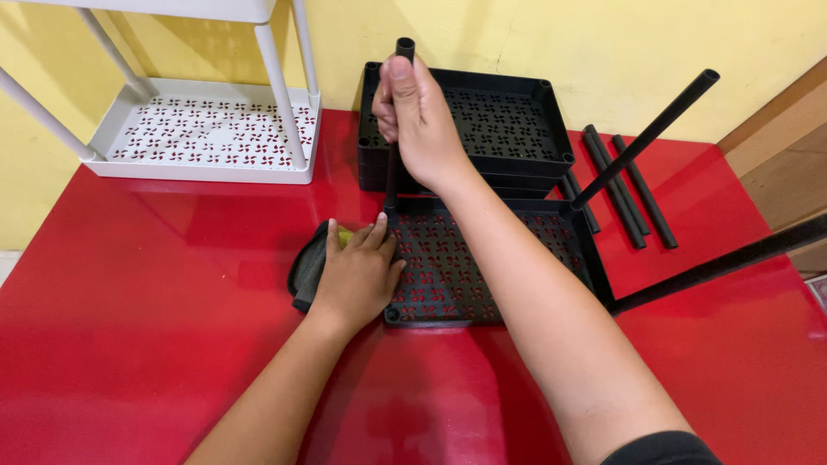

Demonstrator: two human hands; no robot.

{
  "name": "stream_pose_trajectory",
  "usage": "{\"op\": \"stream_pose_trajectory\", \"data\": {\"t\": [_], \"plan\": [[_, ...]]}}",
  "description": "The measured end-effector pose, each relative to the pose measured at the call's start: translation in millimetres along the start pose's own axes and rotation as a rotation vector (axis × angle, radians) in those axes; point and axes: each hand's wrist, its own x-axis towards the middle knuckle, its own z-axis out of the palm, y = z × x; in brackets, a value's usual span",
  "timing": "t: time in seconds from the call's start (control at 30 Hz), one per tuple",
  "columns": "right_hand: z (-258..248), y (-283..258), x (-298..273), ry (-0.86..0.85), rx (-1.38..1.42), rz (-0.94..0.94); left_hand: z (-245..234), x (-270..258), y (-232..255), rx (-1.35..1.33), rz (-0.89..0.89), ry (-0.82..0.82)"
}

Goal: The person wipes black plastic legs and trays with a yellow cloth, then inserts the legs into the corners of a black perforated tray to assemble a small table-like structure. The person handles each leg individually and wipes the tray surface before and after inserting the legs.

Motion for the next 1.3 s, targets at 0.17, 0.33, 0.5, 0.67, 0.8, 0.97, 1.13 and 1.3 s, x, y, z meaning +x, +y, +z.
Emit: {"op": "stream_pose_trajectory", "data": {"t": [0.17,0.33,0.5,0.67,0.8,0.97,1.13,1.3], "plan": [[0,3,-6,-0.002,-0.099,0.026,-5,12,-5,-0.307,-0.151,0.235],[-6,-1,-16,-0.085,-0.075,0.039,4,46,-14,-0.631,-0.097,0.446],[-3,-43,-24,-0.071,-0.388,0.03,13,63,-26,-0.48,-0.203,0.333],[-19,-155,-124,-0.081,-0.698,-0.044,24,63,-32,-0.606,-0.052,0.445],[-76,-210,-211,0.333,-0.869,-0.194,24,63,-33,-0.588,-0.07,0.397],[-237,-172,-262,0.828,-0.945,-0.045,18,61,-27,-0.605,-0.098,0.355],[-359,-56,-316,0.618,-1.485,0.283,14,58,-22,-0.687,-0.058,0.378],[-390,2,-328,0.481,-1.507,0.369,20,59,-21,-0.58,-0.05,0.374]]}}
